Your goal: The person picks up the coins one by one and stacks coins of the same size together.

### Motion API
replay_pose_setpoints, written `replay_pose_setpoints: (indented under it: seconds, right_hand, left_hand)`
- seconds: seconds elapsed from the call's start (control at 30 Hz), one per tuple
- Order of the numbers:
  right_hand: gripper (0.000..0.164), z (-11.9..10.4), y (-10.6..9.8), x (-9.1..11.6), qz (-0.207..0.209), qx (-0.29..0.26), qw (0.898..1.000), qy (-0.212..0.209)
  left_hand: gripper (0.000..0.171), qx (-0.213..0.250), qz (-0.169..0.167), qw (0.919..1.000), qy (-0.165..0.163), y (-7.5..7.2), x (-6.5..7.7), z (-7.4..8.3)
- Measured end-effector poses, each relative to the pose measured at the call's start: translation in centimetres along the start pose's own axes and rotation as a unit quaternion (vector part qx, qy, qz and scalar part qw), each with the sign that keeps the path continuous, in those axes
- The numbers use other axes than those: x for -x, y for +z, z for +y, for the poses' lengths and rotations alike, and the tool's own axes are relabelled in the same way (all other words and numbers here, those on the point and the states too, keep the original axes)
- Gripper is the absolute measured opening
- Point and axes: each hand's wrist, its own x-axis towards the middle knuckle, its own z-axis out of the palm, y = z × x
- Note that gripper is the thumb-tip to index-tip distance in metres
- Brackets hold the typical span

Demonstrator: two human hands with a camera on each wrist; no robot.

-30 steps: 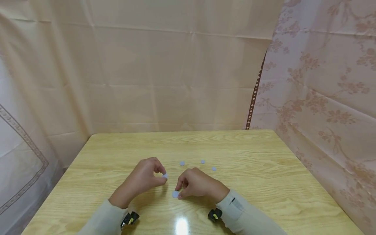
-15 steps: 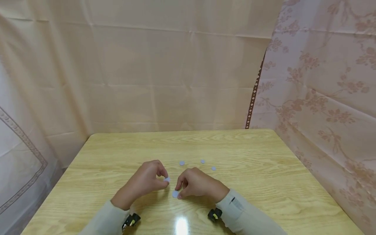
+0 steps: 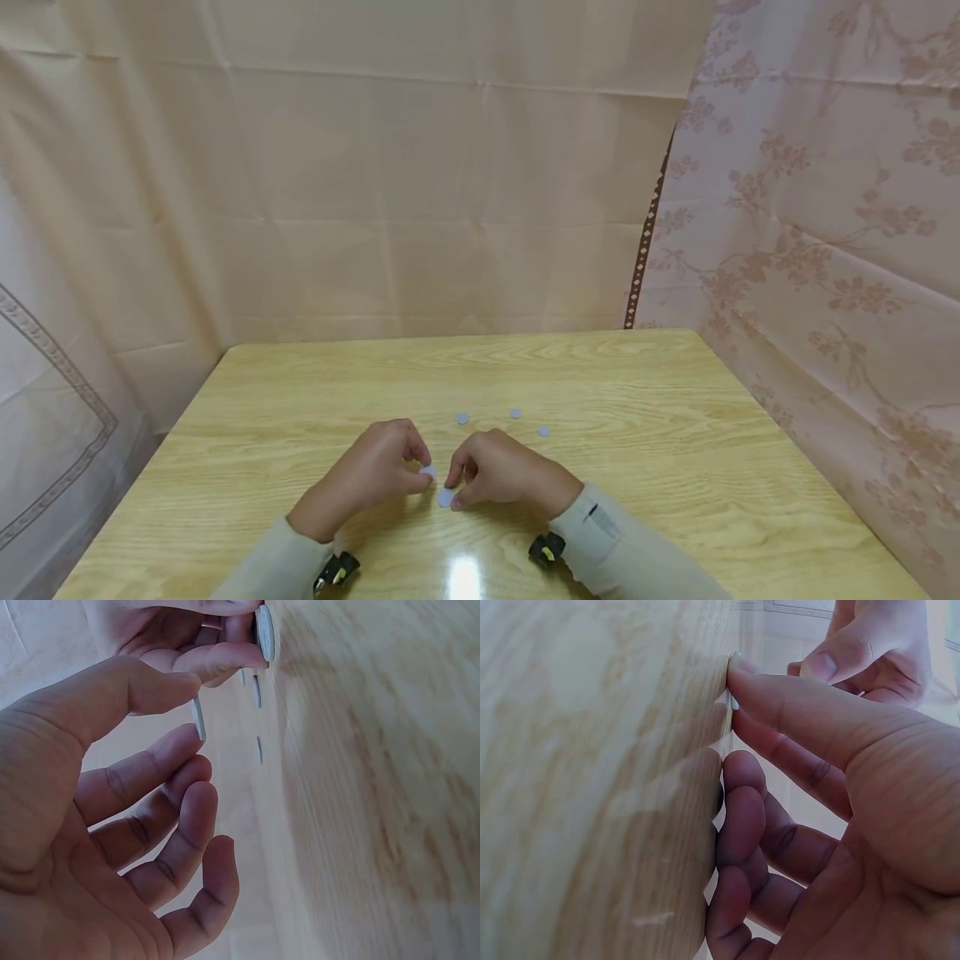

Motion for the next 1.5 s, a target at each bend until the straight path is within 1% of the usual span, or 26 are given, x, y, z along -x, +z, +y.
replay_pose_setpoints:
  seconds: [0.17, 0.4, 0.47, 0.7, 0.9, 1.23, 1.5]
  right_hand:
    - [0.013, 0.0, 0.1, -0.2, 0.001, 0.006, 1.000, 0.000]
    - [0.012, -0.1, 0.0, 0.0, 0.000, 0.000, 1.000, 0.003]
    - [0.012, -0.1, 0.0, 0.0, 0.001, -0.002, 1.000, 0.003]
    - [0.012, 0.0, 0.0, 0.0, 0.003, -0.002, 1.000, 0.007]
    - [0.013, -0.1, 0.1, -0.1, 0.006, 0.000, 1.000, 0.006]
    - [0.013, -0.1, 0.0, -0.1, 0.009, 0.015, 1.000, 0.005]
    - [0.013, -0.1, 0.0, -0.2, 0.007, 0.017, 1.000, 0.009]
  left_hand:
    - [0.010, 0.010, -0.015, 0.9998, 0.010, 0.1, 0.2, -0.2]
    - [0.012, 0.016, -0.042, 0.9990, 0.006, 0.6, 0.2, -0.6]
    - [0.013, 0.019, -0.046, 0.9987, 0.009, 0.8, 0.3, -0.6]
    - [0.015, 0.032, -0.064, 0.9974, 0.002, 1.1, 0.3, -0.7]
    - [0.015, 0.033, -0.071, 0.9969, -0.001, 1.4, 0.4, -0.7]
    - [0.014, 0.040, -0.079, 0.9961, 0.008, 1.8, 0.3, -0.7]
    - [0.013, 0.036, -0.086, 0.9956, 0.008, 1.8, 0.3, -0.2]
